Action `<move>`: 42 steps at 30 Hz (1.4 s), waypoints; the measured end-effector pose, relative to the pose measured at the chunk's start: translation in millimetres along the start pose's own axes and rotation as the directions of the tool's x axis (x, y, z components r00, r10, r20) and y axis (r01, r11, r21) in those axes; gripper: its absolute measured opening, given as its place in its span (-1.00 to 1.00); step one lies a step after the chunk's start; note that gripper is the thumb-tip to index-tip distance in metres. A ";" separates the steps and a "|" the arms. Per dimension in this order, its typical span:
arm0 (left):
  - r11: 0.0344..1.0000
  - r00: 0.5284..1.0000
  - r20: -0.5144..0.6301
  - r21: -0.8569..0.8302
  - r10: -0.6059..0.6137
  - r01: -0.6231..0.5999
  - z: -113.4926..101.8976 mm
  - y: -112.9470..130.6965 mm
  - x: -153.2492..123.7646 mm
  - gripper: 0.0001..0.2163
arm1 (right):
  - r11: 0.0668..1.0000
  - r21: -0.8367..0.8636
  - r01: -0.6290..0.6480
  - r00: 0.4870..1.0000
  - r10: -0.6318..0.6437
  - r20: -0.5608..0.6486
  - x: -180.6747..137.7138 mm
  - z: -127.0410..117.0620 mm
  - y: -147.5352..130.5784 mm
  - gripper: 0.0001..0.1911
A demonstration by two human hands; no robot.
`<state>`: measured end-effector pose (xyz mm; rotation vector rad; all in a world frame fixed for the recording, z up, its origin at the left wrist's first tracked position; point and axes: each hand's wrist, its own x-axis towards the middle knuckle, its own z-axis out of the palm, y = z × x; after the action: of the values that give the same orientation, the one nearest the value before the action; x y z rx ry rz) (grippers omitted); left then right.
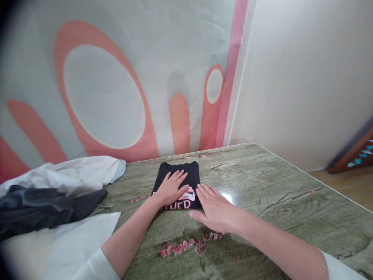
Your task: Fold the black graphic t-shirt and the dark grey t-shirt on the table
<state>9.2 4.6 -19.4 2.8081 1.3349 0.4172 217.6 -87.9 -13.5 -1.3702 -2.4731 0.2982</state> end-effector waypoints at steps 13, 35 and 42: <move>0.961 0.945 -0.212 -0.171 -0.251 0.217 13.8 -21.2 -3.5 -0.55 | 0.994 -0.105 0.035 0.999 -0.035 0.008 81.5 40.5 -13.3 -0.24; 0.812 0.792 -0.194 -0.233 -0.579 0.536 -8.9 -105.5 -32.3 -0.75 | 0.962 0.016 0.272 0.960 -0.273 0.067 91.4 7.0 0.3 -0.50; 0.779 0.769 -0.187 -0.318 -0.611 0.541 -6.2 -108.9 -27.2 -0.80 | 0.976 0.079 0.205 0.979 -0.203 -0.027 95.9 22.1 -79.7 -0.79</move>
<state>-91.6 52.7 -32.5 2.0295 1.9494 0.8979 98.8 -48.9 6.4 -1.0712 -2.5303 0.3329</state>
